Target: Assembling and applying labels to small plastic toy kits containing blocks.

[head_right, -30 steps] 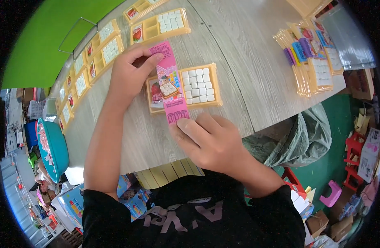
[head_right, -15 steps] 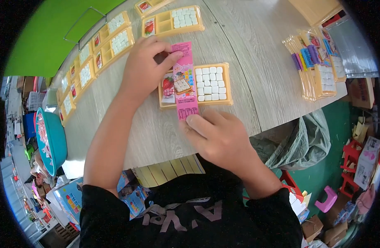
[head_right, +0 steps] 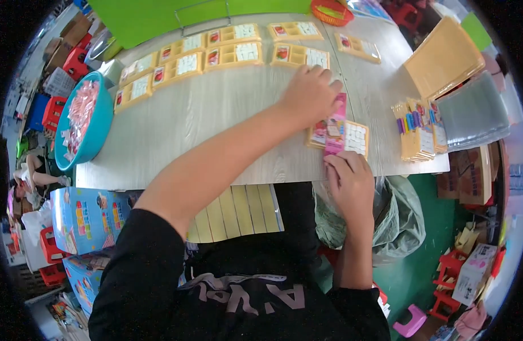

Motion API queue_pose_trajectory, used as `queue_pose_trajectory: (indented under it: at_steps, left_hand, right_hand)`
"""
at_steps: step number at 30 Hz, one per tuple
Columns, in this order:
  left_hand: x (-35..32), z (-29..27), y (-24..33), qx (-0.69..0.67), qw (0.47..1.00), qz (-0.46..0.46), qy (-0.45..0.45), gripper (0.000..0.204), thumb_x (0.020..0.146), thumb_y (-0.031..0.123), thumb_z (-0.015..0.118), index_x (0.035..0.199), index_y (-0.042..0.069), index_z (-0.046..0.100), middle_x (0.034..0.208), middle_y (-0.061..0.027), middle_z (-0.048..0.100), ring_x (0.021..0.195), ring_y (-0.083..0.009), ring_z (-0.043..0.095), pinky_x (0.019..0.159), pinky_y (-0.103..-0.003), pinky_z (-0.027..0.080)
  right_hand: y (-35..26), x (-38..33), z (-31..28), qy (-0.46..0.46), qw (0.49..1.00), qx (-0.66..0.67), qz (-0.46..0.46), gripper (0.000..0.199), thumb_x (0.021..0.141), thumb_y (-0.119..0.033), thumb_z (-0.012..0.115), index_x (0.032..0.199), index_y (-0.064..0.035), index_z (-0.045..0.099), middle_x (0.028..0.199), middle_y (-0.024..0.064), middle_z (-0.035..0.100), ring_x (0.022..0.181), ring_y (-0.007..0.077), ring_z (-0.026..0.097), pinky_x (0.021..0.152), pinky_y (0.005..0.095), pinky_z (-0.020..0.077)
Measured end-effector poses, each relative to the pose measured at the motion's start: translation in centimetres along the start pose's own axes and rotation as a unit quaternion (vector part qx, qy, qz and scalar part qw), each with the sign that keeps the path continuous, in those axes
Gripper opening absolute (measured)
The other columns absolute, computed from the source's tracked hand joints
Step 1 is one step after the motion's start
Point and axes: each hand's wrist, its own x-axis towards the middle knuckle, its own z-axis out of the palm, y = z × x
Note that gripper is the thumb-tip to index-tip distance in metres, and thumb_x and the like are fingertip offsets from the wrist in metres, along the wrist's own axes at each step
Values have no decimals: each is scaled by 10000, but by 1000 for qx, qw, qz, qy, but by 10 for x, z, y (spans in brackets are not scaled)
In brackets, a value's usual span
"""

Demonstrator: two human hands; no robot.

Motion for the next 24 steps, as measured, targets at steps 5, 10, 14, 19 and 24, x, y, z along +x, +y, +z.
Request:
queue_pose_trajectory:
  at_steps: [5,10,14,19,24]
  left_hand:
    - [4,16,-31,-15,994,-58,90,375,884,385,640,1088,72,675,1105,-137,637,1125,-303,566,928,-491,437]
    - [-36,-17,-69,40,993,-87,-69,446,910,358,614,1219,36,614,1219,-157,587,1186,-331,531,1026,-491,381]
    - [-66,-49,-53,23,993,-61,-99,413,870,312,680,1194,62,628,1169,-126,598,1186,-295,536,1006,-475,408]
    - [-105,-86,-11,-19,992,-61,-112,418,844,283,700,1188,60,621,1155,-121,589,1167,-288,541,965,-454,426]
    - [-129,-106,21,-38,996,-53,-61,404,827,271,711,1162,66,616,1168,-121,568,1155,-281,540,960,-435,435]
  right_hand:
    - [1,-6,-6,24,999,-17,32,127,833,-3,671,959,-10,683,934,144,635,894,342,620,790,412,508]
    - [12,-13,-12,38,998,-4,51,130,857,-4,652,985,0,671,957,153,629,890,351,616,788,409,508]
    - [25,-17,-17,42,997,-13,64,133,864,-3,651,996,5,665,959,149,625,885,336,618,763,396,515]
    - [32,-16,-21,16,997,-12,77,136,891,6,627,1025,13,650,1003,143,608,903,303,631,764,352,547]
    - [32,-9,-23,-62,995,12,83,197,899,-16,629,1094,9,629,1087,154,582,966,315,620,814,359,540]
